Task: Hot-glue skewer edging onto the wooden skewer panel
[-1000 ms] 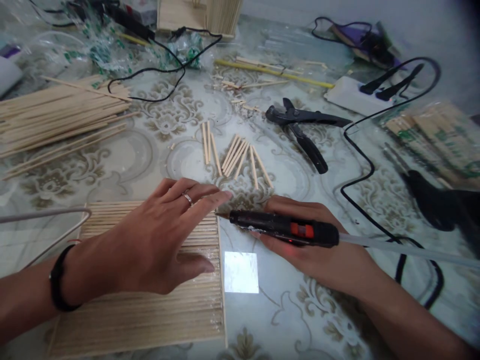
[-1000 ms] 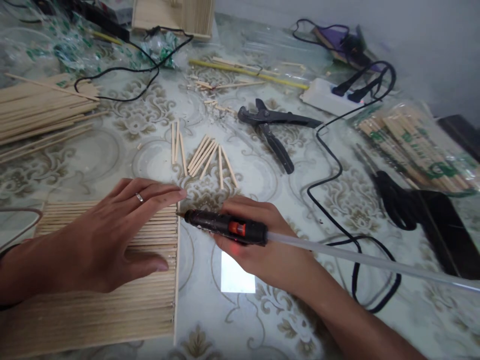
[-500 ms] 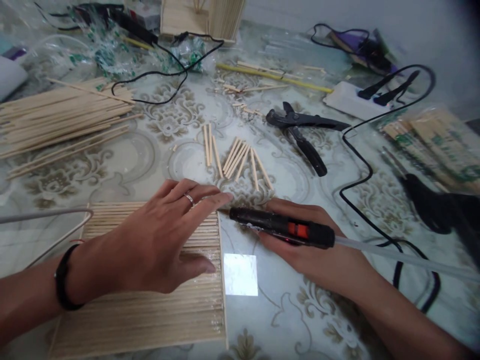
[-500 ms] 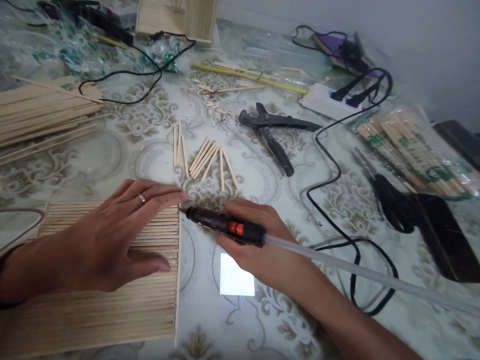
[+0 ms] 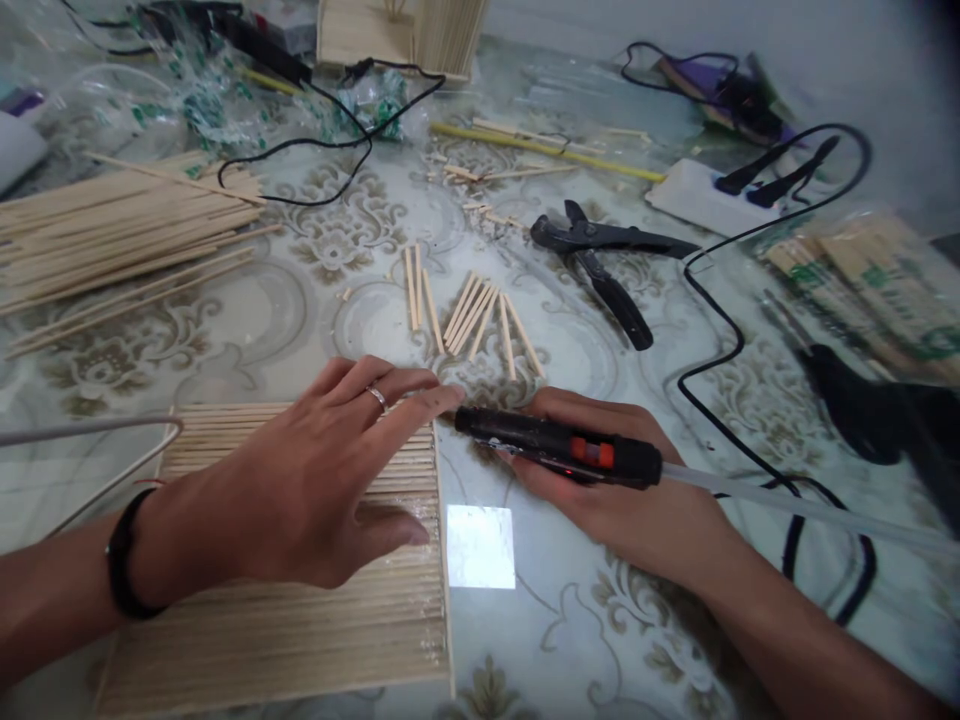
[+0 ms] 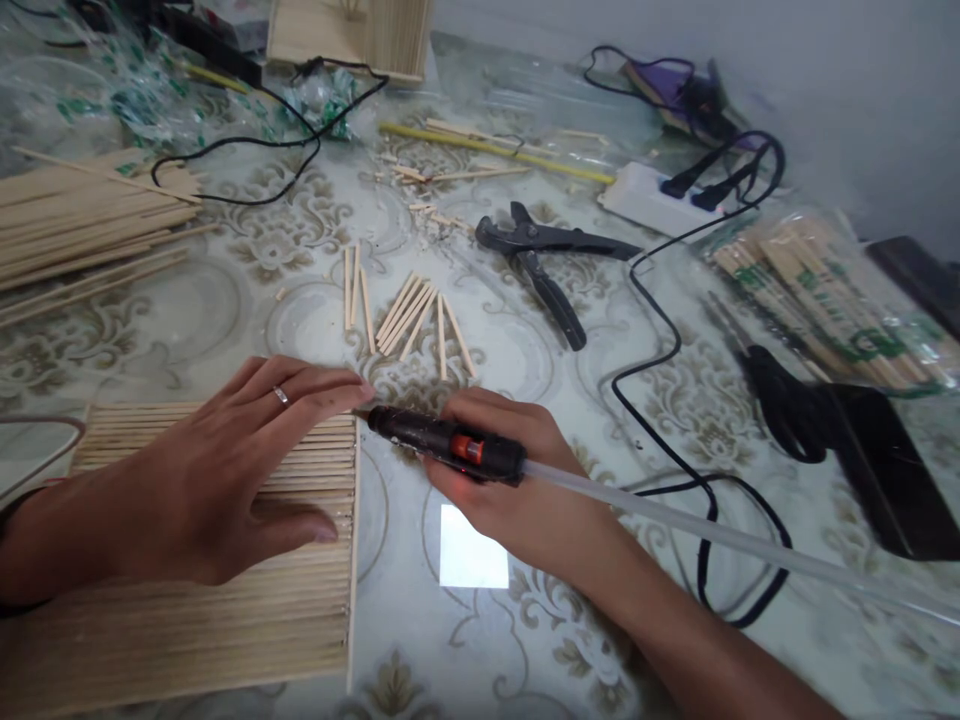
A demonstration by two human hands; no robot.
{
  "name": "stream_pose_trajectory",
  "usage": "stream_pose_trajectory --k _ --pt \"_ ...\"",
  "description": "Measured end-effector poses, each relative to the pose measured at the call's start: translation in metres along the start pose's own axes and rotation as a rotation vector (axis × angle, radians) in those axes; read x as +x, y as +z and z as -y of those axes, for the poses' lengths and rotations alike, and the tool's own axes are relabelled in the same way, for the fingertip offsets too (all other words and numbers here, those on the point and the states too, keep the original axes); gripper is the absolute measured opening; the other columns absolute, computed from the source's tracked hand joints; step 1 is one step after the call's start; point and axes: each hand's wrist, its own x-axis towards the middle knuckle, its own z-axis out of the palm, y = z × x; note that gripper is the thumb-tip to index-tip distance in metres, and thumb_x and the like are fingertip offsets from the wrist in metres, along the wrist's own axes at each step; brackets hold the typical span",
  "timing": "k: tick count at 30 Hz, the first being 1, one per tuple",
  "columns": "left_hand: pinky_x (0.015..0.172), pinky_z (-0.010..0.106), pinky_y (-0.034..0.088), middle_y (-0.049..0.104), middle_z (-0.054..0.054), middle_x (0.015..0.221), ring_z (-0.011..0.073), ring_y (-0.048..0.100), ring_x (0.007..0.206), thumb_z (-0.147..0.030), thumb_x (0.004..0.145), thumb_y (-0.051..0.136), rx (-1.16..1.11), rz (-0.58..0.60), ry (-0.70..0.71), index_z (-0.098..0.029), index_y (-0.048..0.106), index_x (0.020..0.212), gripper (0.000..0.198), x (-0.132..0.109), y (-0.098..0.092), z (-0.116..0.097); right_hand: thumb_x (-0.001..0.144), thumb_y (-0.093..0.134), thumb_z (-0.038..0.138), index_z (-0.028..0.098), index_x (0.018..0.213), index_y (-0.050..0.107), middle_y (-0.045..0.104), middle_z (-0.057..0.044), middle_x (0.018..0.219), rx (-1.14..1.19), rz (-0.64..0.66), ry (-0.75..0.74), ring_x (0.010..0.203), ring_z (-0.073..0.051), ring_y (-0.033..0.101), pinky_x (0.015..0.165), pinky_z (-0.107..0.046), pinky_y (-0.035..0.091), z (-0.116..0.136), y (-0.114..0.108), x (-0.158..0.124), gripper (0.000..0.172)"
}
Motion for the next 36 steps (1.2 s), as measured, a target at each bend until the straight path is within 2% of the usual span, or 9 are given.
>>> stream_pose_trajectory --k 5,12,18,26,31,36 --pt "0.118 0.051 0.037 0.055 0.02 0.155 0.0347 0.047 0.139 -0.047 0.089 0.08 -0.002 -0.006 -0.002 -0.006 0.037 0.156 0.09 0.0 0.001 0.001 0.083 0.067 0.015 0.027 0.065 0.046 0.053 0.003 0.065 -0.001 -0.042 0.002 0.059 -0.018 0.055 0.055 -0.031 0.041 -0.001 0.003 -0.002 0.03" --pt "0.117 0.053 0.038 0.057 0.02 0.153 0.0349 0.048 0.137 -0.047 0.09 0.078 -0.004 -0.006 -0.005 -0.005 0.037 0.156 0.088 0.001 0.0 0.0 0.084 0.065 0.019 0.026 0.066 0.045 0.05 0.006 0.061 -0.044 -0.042 0.069 0.053 -0.014 0.049 0.051 -0.029 0.037 0.002 0.005 -0.001 0.028" --pt "0.115 0.053 0.04 0.057 0.02 0.152 0.0348 0.049 0.136 -0.046 0.089 0.08 -0.001 -0.005 -0.014 -0.005 0.036 0.157 0.091 0.001 -0.001 -0.001 0.085 0.066 0.021 0.025 0.068 0.053 0.052 0.005 0.061 -0.049 -0.024 0.08 0.053 -0.015 0.051 0.051 -0.03 0.036 -0.001 0.004 -0.002 0.021" --pt "0.115 0.052 0.039 0.056 0.019 0.153 0.034 0.048 0.137 -0.048 0.09 0.078 0.005 -0.001 -0.01 -0.007 0.034 0.157 0.09 0.0 0.0 0.0 0.084 0.07 0.016 0.026 0.065 0.052 0.059 0.003 0.066 -0.017 -0.009 0.042 0.059 -0.018 0.058 0.057 -0.032 0.043 -0.008 0.002 -0.005 0.028" --pt "0.115 0.053 0.039 0.057 0.019 0.152 0.0343 0.048 0.136 -0.049 0.09 0.078 0.007 0.0 -0.006 -0.007 0.034 0.158 0.091 0.0 0.0 0.0 0.086 0.072 0.018 0.024 0.071 0.06 0.057 0.005 0.066 0.025 0.078 0.037 0.058 -0.015 0.055 0.057 -0.03 0.043 -0.006 -0.005 -0.003 0.02" --pt "0.114 0.053 0.042 0.057 0.019 0.152 0.0338 0.049 0.136 -0.048 0.09 0.079 0.012 0.007 -0.027 -0.008 0.031 0.158 0.093 0.002 -0.002 -0.001 0.089 0.073 0.021 0.022 0.077 0.065 0.059 0.003 0.069 0.062 0.079 0.016 0.062 -0.015 0.057 0.058 -0.028 0.046 -0.002 -0.007 0.001 0.015"
